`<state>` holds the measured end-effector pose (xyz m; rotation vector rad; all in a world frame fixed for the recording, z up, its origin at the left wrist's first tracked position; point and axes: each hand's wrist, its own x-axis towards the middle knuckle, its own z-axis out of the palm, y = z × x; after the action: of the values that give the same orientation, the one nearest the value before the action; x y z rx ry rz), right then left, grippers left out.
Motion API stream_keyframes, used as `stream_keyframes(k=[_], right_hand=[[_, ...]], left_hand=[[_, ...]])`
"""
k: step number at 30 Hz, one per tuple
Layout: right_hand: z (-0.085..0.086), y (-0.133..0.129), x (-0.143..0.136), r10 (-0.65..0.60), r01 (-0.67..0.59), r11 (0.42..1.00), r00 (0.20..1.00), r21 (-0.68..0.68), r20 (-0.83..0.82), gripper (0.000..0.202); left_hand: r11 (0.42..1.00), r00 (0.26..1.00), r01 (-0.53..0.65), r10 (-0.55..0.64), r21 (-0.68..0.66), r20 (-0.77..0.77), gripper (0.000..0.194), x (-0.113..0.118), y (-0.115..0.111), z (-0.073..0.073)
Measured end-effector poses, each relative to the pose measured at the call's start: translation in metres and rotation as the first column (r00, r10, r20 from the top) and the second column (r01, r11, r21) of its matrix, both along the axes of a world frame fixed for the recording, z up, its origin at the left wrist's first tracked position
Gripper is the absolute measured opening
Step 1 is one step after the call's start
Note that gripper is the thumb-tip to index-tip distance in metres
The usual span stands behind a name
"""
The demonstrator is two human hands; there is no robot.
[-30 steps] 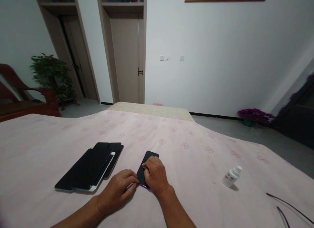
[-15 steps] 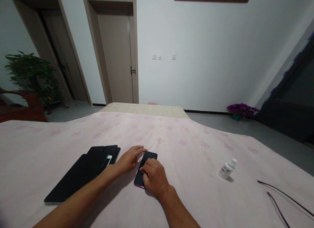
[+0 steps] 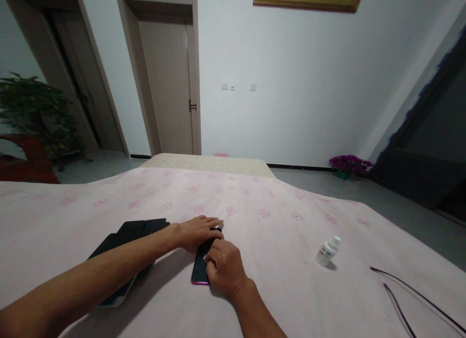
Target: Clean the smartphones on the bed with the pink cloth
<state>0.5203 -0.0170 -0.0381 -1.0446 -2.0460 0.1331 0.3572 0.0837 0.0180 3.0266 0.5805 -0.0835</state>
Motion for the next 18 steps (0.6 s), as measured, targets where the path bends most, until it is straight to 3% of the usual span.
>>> stream_keyframes(k=[6,13,18], right_hand=[[-0.002,0.011,0.011,-0.222,0.212,0.974,0.964,-0.075,-0.148,0.024],[-0.003,0.013,0.008,-0.210,0.202,0.977,0.969,-0.067,-0.133,0.023],[-0.005,0.013,0.007,-0.203,0.202,0.977,0.979,-0.065,-0.018,0.024]], left_hand=[[0.963,0.958,-0.265,0.268,0.042,-0.104,0.067,-0.015,-0.016,0.010],[0.823,0.816,-0.562,0.568,0.080,-0.108,0.054,-0.017,-0.061,0.006],[0.773,0.772,-0.631,0.634,0.069,-0.040,0.055,-0.016,-0.108,-0.003]])
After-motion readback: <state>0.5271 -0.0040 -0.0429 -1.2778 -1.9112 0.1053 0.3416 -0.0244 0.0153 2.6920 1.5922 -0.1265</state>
